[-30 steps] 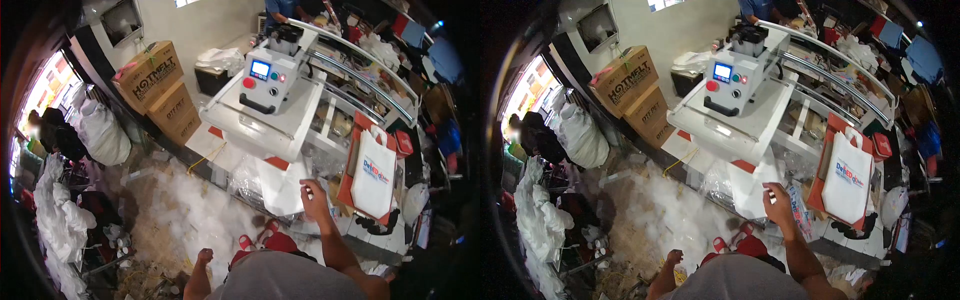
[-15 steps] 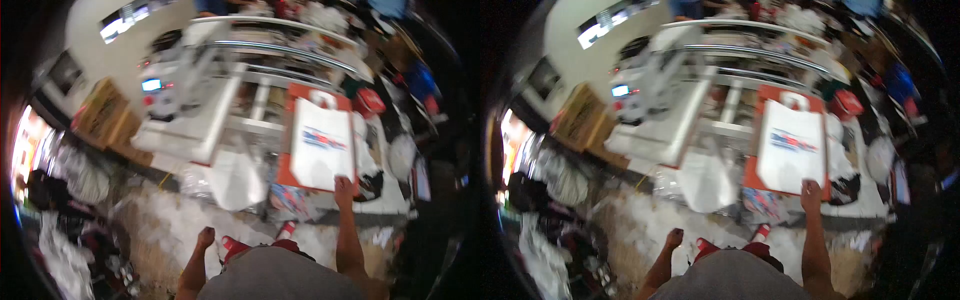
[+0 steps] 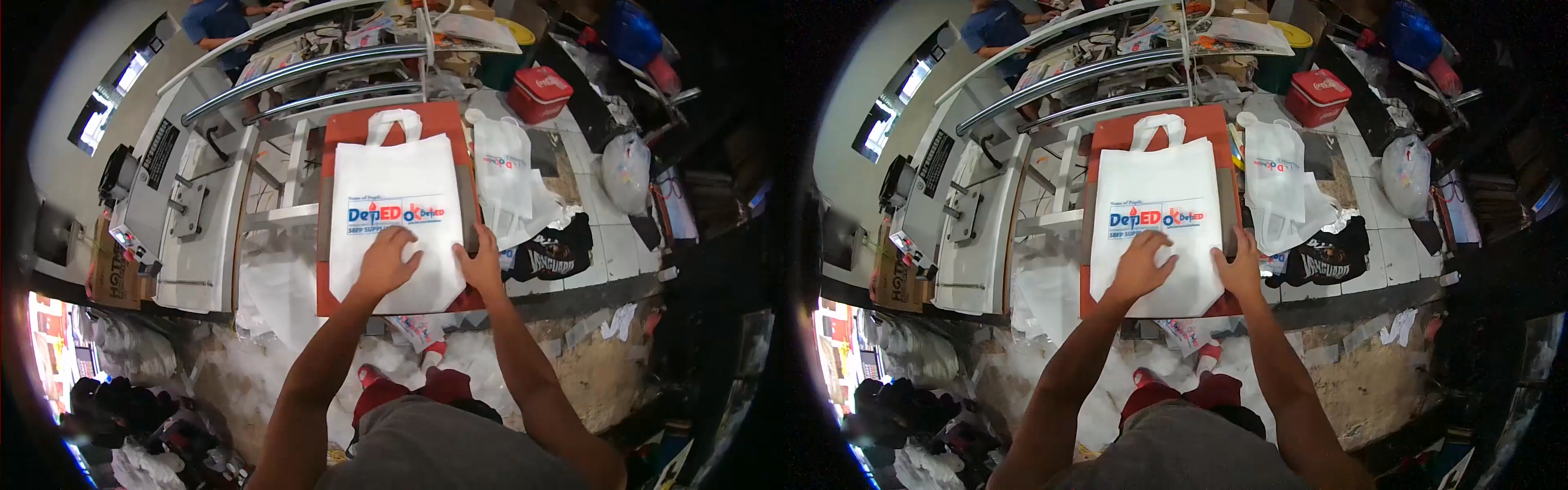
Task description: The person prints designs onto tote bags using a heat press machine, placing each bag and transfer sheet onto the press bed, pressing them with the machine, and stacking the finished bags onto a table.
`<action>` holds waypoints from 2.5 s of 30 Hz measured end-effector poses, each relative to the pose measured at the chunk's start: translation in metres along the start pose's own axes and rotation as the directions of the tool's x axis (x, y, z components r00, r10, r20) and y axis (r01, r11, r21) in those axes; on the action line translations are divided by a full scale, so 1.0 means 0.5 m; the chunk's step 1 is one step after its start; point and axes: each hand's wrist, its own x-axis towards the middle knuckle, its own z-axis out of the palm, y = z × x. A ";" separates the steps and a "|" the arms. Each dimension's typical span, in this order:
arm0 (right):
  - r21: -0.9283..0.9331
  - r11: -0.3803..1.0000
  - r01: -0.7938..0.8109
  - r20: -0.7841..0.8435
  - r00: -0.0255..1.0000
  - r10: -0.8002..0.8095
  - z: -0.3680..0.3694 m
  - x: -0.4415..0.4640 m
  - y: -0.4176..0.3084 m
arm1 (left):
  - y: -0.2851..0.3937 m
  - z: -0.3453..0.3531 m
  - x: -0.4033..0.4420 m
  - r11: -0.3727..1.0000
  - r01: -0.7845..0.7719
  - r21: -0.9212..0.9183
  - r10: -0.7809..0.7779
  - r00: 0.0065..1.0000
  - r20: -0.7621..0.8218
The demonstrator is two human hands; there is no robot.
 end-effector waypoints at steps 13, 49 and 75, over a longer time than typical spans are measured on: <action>0.045 0.999 -0.025 -0.006 1.000 0.025 -0.007 -0.007 -0.021 | -0.155 0.066 0.144 0.917 0.400 -0.013 -0.385 0.874 -0.296; -0.269 0.842 0.468 0.214 0.881 -0.421 0.044 0.072 -0.174 | -0.245 -0.072 -1.012 0.177 0.739 -0.650 -0.984 0.145 -0.103; 0.162 -0.303 0.939 0.978 -0.194 -0.079 0.321 -0.007 -0.550 | 0.700 0.811 -1.297 -0.339 -0.005 -0.941 -0.607 -0.763 0.223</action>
